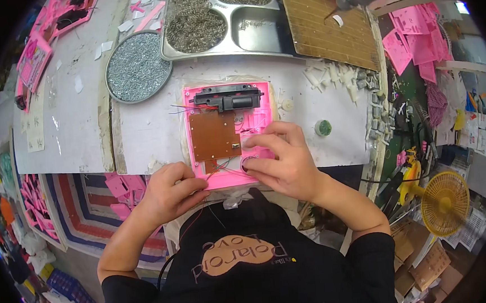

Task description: Assemble internal components of a pink toy or electronic housing using a soldering iron and various small parts.

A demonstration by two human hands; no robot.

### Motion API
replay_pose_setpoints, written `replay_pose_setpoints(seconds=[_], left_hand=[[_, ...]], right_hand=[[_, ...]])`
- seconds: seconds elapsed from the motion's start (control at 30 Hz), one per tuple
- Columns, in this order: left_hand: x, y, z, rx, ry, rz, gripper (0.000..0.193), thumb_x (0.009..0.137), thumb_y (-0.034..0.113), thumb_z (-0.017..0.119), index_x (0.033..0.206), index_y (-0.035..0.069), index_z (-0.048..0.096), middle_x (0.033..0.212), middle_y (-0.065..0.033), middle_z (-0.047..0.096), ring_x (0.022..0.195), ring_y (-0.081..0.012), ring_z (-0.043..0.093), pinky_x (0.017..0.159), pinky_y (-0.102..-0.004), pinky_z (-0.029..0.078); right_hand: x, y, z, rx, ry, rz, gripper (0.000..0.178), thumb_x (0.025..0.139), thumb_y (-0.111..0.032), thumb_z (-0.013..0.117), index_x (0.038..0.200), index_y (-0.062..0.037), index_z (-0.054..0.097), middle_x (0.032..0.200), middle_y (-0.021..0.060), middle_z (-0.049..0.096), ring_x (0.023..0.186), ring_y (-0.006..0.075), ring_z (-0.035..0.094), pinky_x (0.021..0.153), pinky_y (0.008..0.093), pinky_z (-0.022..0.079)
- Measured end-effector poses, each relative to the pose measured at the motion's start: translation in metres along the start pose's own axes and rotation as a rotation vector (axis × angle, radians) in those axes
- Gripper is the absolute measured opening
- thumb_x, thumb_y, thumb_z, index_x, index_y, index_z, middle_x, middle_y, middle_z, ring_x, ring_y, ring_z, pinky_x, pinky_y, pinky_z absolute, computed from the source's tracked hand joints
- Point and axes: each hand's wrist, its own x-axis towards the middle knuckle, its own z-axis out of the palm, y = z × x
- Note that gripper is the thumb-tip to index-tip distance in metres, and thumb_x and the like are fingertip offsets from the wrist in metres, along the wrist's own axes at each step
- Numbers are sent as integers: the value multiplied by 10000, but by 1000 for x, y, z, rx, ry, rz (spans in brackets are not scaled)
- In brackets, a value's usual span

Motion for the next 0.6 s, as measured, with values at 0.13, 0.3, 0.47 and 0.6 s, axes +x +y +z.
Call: replay_pose_setpoints(seconds=[0.13, 0.3, 0.47, 0.6], left_hand=[[3, 1, 0, -19, -13, -14, 262, 738, 127, 874, 951, 112, 722, 841, -42, 591, 700, -240, 606, 598, -374, 481], [1, 1, 1, 13, -13, -15, 269, 725, 134, 880, 942, 111, 723, 840, -39, 595, 710, -246, 606, 602, -382, 468], [7, 13, -9, 64, -119, -61, 279, 746, 172, 866, 974, 104, 719, 835, -45, 593, 718, -263, 612, 629, -391, 488], [56, 29, -53, 27, -366, -84, 261, 822, 214, 802, 1025, 82, 705, 848, -82, 600, 794, -328, 632, 699, -433, 523]], right_hand=[[0, 2, -1, -70, -20, -101, 334, 700, -202, 825, 1031, -236, 790, 1228, 16, 649, 1144, 303, 512, 959, 483, 397], [-1, 9, -13, -56, 74, -50, 372, 731, -214, 828, 1100, -214, 786, 1199, 22, 641, 1095, 293, 517, 927, 462, 410], [-2, 74, -67, -369, 313, 245, 261, 793, -135, 799, 1038, -59, 747, 970, 90, 677, 917, 300, 590, 826, 394, 476], [8, 108, -69, -535, 169, 403, 199, 791, -98, 778, 976, -52, 722, 940, 108, 641, 930, 326, 591, 830, 413, 493]])
